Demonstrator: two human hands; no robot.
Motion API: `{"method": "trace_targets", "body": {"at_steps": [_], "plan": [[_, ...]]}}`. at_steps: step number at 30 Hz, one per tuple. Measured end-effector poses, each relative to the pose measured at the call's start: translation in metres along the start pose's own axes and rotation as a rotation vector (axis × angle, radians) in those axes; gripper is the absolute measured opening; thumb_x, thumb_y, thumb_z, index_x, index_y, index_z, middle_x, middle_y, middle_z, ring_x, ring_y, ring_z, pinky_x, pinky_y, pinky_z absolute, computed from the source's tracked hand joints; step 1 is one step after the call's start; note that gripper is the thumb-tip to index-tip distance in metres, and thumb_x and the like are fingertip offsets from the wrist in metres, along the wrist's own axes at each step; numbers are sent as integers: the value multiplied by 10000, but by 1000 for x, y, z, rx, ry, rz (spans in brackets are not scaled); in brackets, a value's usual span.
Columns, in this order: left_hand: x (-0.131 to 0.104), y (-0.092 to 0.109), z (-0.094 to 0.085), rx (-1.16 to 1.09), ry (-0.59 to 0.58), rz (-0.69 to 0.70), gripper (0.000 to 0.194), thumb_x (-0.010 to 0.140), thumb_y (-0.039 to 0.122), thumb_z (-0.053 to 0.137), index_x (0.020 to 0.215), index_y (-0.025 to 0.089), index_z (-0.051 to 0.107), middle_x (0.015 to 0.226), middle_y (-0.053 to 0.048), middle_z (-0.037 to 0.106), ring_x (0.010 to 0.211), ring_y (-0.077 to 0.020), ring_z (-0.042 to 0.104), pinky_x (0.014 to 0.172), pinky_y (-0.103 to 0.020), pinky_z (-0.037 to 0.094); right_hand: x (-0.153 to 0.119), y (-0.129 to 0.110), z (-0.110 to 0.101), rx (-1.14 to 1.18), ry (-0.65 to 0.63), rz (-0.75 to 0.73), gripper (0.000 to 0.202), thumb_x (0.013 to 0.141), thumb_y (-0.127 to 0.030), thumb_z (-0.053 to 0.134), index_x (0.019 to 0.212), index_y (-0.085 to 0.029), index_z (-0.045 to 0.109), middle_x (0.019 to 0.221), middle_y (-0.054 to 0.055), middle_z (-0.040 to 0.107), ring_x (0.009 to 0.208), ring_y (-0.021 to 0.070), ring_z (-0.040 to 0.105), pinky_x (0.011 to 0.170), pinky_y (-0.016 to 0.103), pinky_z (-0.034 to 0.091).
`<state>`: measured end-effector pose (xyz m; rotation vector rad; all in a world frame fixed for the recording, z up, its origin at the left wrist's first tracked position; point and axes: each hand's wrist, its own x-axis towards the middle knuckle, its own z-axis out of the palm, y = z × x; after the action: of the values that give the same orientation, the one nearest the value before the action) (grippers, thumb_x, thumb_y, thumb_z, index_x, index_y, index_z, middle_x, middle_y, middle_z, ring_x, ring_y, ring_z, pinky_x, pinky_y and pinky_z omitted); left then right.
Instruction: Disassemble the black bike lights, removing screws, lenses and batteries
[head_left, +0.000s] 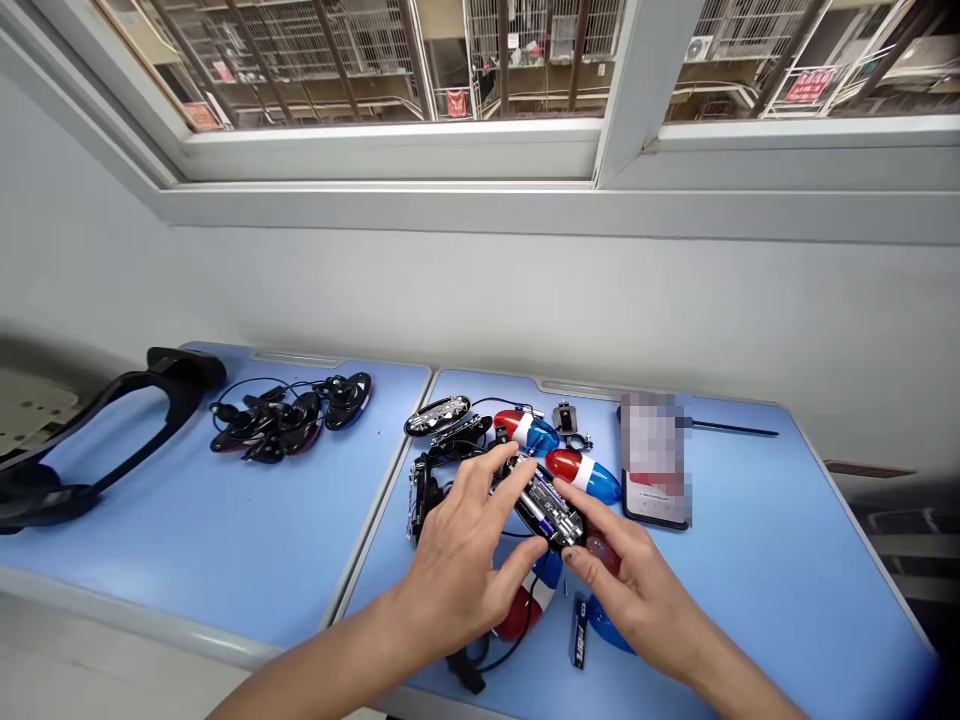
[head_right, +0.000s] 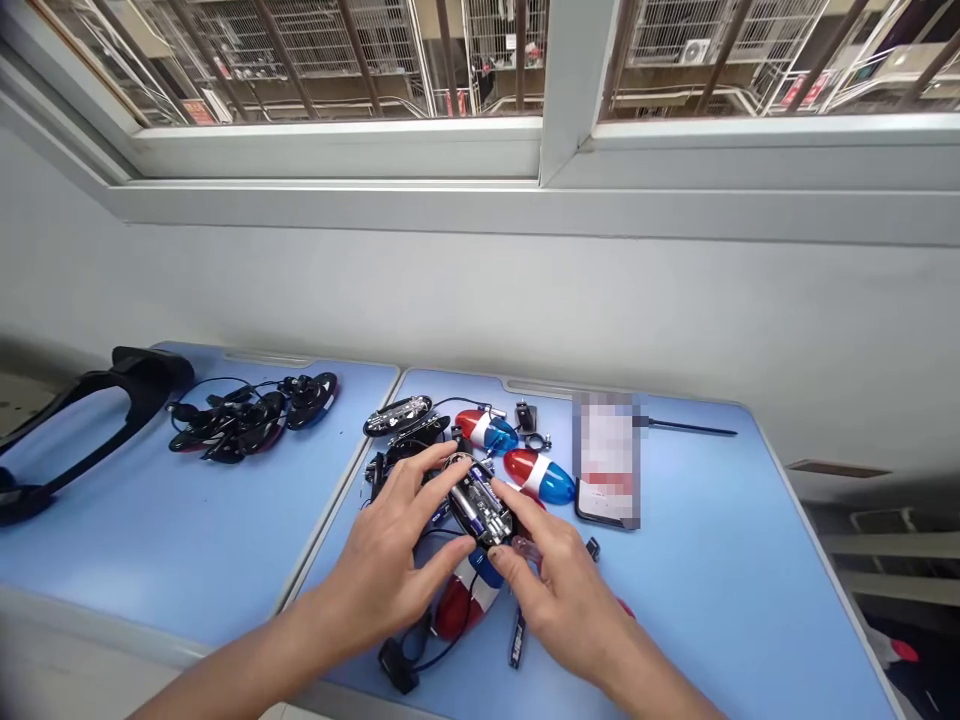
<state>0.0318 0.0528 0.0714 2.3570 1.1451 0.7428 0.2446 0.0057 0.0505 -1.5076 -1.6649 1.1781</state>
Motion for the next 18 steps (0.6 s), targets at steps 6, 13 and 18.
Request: {"method": "trace_targets", "body": {"at_steps": [6, 13, 18], "plan": [[17, -17, -19, -515, -304, -45, 477, 916, 189, 571, 1380, 293, 531, 1437, -86, 502, 1334, -276, 471, 1120, -463, 397, 0, 6, -11, 136, -113, 43, 559, 949, -494, 538, 1472, -305, 475, 1449, 98, 548, 1291, 303, 543, 1087, 520, 438], [17, -25, -13, -1020, -305, -299, 417, 920, 212, 576, 1331, 273, 599, 1392, -92, 497, 1269, -283, 507, 1021, -399, 471, 2, 9, -10, 106, -56, -11, 499, 930, -494, 566, 1405, -343, 554, 1381, 89, 612, 1263, 324, 582, 1027, 542, 491], [19, -25, -14, -1131, -310, -353, 437, 903, 243, 626, 1338, 269, 591, 1366, -89, 502, 1145, -253, 571, 963, -385, 504, 4, 8, -9, 189, -20, -29, 490, 950, -467, 541, 1413, -306, 545, 1330, 110, 646, 1137, 293, 674, 905, 424, 592]]}}
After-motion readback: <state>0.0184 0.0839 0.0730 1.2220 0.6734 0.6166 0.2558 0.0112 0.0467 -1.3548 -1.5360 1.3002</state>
